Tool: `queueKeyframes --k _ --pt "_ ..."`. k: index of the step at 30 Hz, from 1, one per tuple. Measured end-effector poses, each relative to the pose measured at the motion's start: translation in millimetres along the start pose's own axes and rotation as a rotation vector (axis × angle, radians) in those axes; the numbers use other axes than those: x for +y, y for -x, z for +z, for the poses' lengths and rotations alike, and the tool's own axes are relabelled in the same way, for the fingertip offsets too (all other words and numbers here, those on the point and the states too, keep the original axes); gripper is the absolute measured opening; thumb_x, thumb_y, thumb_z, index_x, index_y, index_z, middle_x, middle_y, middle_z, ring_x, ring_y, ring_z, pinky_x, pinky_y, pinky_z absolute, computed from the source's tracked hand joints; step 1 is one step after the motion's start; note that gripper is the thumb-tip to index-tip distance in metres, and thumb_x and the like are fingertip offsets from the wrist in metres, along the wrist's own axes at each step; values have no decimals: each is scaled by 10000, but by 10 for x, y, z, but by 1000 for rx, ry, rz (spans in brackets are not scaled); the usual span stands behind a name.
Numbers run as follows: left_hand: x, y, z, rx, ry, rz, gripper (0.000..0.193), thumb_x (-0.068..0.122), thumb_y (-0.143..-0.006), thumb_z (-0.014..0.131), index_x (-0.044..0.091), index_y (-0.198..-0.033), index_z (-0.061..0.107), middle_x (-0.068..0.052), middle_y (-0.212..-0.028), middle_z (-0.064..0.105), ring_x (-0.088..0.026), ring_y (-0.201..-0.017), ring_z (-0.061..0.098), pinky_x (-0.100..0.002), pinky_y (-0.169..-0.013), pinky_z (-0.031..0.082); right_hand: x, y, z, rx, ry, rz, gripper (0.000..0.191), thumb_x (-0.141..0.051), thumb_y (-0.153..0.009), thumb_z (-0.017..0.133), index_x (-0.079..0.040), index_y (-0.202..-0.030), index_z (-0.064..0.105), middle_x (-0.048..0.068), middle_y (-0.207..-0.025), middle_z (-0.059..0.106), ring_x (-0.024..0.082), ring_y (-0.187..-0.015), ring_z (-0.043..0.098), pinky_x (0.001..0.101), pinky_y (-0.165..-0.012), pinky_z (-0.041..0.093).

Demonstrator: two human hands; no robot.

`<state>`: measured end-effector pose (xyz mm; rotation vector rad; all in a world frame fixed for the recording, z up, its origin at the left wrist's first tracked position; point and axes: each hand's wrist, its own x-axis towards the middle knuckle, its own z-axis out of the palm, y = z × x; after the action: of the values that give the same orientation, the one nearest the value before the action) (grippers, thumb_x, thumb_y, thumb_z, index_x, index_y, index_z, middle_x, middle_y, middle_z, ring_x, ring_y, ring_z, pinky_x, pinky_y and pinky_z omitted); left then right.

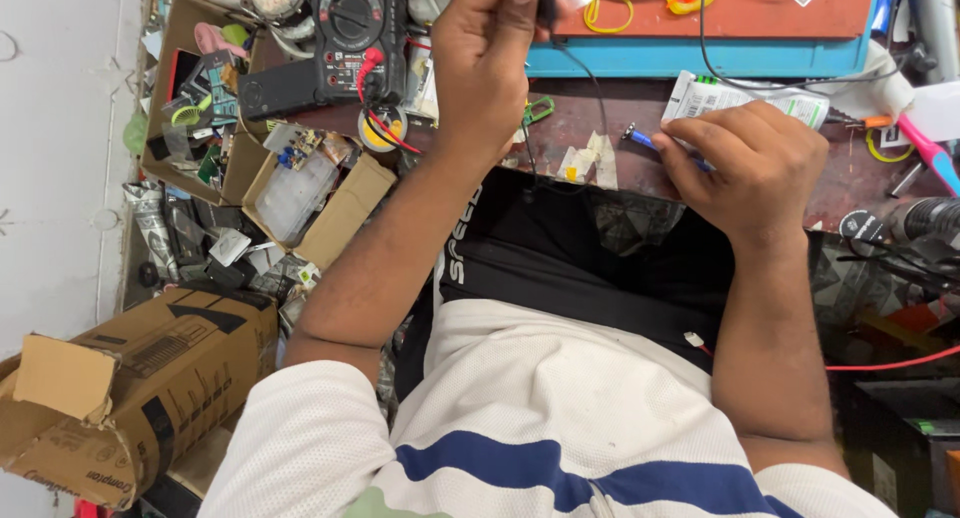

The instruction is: The person works on a small electronic device at a cluttered repair bench. They unscrew and open the device casing with a screwdriver, manipulate its internal wires and components, and use multimeter probes to test the device's contacts.

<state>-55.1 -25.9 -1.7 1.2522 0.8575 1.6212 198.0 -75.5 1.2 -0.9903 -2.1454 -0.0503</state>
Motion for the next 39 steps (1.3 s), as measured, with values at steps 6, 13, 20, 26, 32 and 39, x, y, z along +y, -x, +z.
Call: queueKeyframes --k 6,13,20,26,32,39 --pt "191 51 -4 -236 503 -259 248 197 -1218 468 11 -1103 584 -71 -874 578 -150 -791 534 -315 -808 477 -13 -44 -13 5 9 -15 159 -143 -958 896 -115 -889 755 3 -842 698 189 -781 669 318 -659 498" --pt "385 -16 67 -332 555 -319 241 278 -1140 533 54 -1113 618 -67 -924 627 -148 -760 591 -322 -775 518 -5 -43 2 -1 3 -15 153 -149 -961 893 -117 -896 758 1 -817 700 185 -787 670 317 -662 499" --pt "386 -40 48 -292 402 -307 271 297 -1041 740 32 -1080 707 -55 -972 706 -132 -844 671 -269 -774 525 -13 -47 15 -20 13 -10 119 -132 -937 865 -121 -894 754 -1 -815 696 176 -741 668 319 -673 497" --pt "261 -54 -12 -266 305 -200 234 238 -1034 789 21 -1000 708 -50 -877 705 -125 -784 683 -279 -711 536 -34 -74 41 -23 20 -15 156 -158 -954 891 -117 -883 758 5 -839 686 193 -761 660 320 -651 488" --pt "100 -61 -29 -230 276 -184 192 161 -1050 804 41 -986 669 -35 -848 678 -123 -764 674 -277 -693 531 -26 -88 58 -31 28 -13 129 -150 -945 881 -122 -914 759 3 -825 691 189 -758 661 315 -649 490" --pt "132 69 -38 -110 200 -353 349 13 -921 733 73 -1226 574 6 -1021 642 -100 -906 682 -315 -789 629 48 53 131 -64 -1 35 182 -232 -1011 894 -133 -944 757 14 -850 692 206 -779 677 332 -676 520"
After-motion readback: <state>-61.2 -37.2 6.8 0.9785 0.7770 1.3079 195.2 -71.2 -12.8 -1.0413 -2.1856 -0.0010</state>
